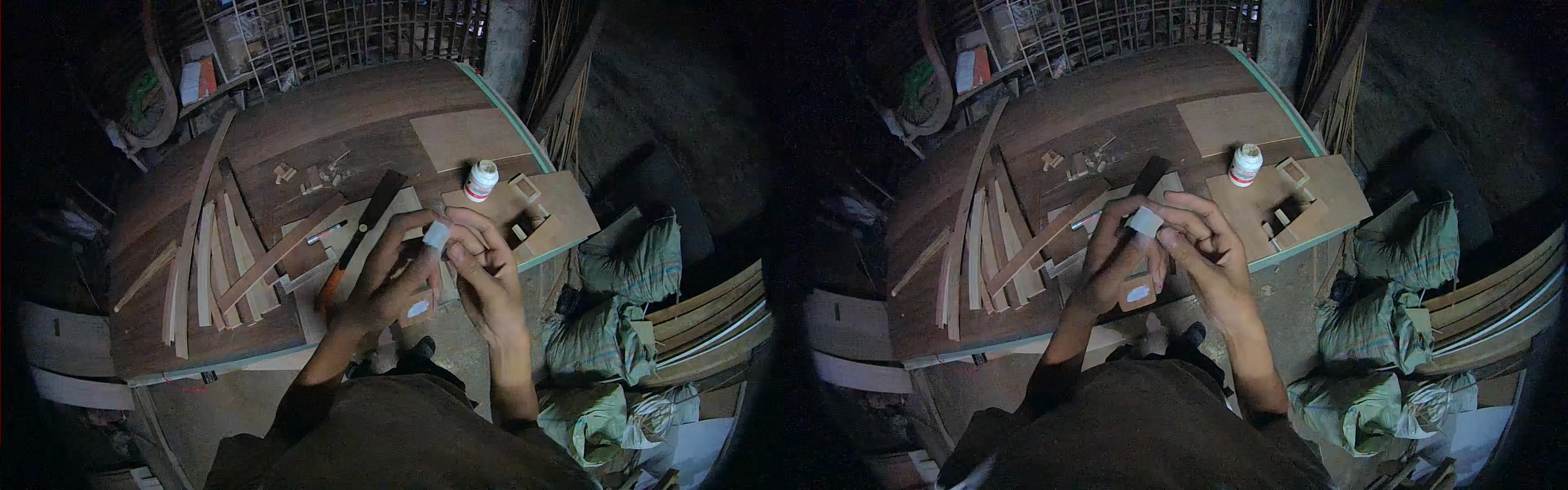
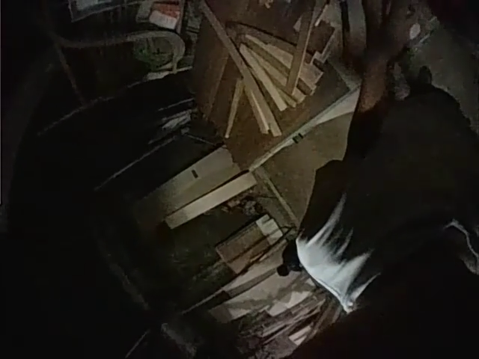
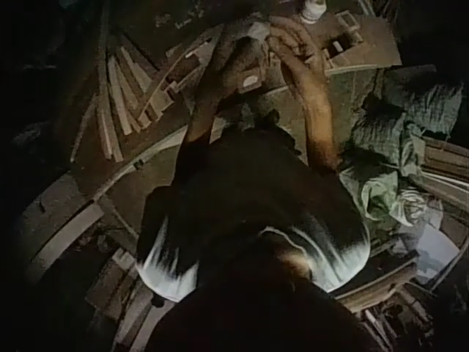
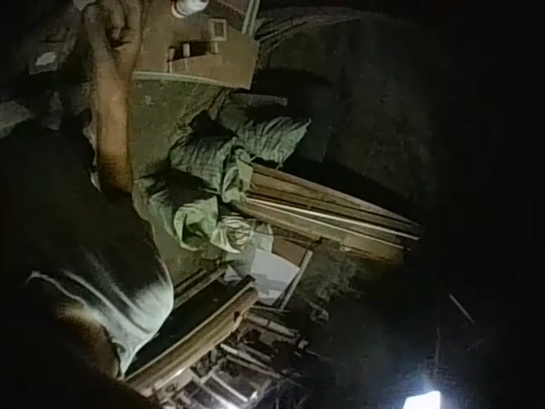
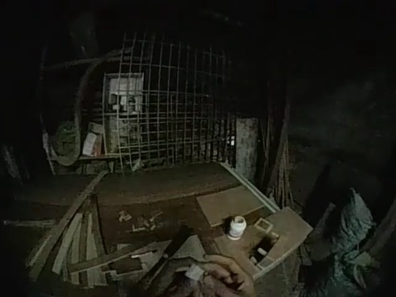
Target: Applying glue and assembling small wooden components to build a box.
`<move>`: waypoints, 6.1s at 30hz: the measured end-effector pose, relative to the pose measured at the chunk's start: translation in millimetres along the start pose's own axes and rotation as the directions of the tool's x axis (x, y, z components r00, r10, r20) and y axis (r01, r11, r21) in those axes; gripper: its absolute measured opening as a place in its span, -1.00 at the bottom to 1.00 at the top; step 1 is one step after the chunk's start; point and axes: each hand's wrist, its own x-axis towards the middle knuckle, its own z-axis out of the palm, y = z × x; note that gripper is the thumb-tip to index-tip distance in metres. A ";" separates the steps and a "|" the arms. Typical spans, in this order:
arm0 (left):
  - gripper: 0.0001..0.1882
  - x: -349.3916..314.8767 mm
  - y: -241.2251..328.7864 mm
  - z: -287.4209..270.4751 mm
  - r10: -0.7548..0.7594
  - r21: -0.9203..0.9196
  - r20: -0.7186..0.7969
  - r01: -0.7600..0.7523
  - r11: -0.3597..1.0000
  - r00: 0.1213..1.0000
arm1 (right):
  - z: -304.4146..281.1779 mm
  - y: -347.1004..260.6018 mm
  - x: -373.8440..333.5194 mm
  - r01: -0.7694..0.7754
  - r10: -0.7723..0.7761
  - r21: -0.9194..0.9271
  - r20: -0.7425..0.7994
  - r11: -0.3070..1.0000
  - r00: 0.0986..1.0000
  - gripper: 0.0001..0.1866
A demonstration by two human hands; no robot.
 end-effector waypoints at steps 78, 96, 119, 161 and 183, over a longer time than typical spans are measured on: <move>-0.64 -26.8 7.6 17.4 0.234 0.243 -0.373 -0.149 0.958 0.898 | 37.9 30.9 -36.7 0.331 -0.670 -0.805 -0.108 0.492 0.734 -0.68; -0.36 -36.8 6.4 27.6 0.250 0.078 -0.316 -0.237 0.968 0.915 | 39.2 23.5 -43.6 0.411 -0.703 -0.869 0.108 0.277 0.703 -0.64; -0.42 -41.7 6.0 36.9 0.264 0.314 -0.332 -0.158 0.936 0.906 | 36.2 19.7 -48.9 0.393 -0.704 -0.875 0.088 0.283 0.704 -0.67; -0.37 -52.5 18.1 37.2 -0.054 -0.208 -0.327 -0.016 0.978 0.943 | 15.7 9.9 -49.9 0.499 -0.600 -0.860 0.344 0.108 0.723 -0.63; -0.44 -48.2 23.1 25.4 -0.013 -0.043 -0.307 0.000 0.999 0.952 | 17.8 17.0 -39.2 0.505 -0.610 -0.850 0.321 0.152 0.725 -0.67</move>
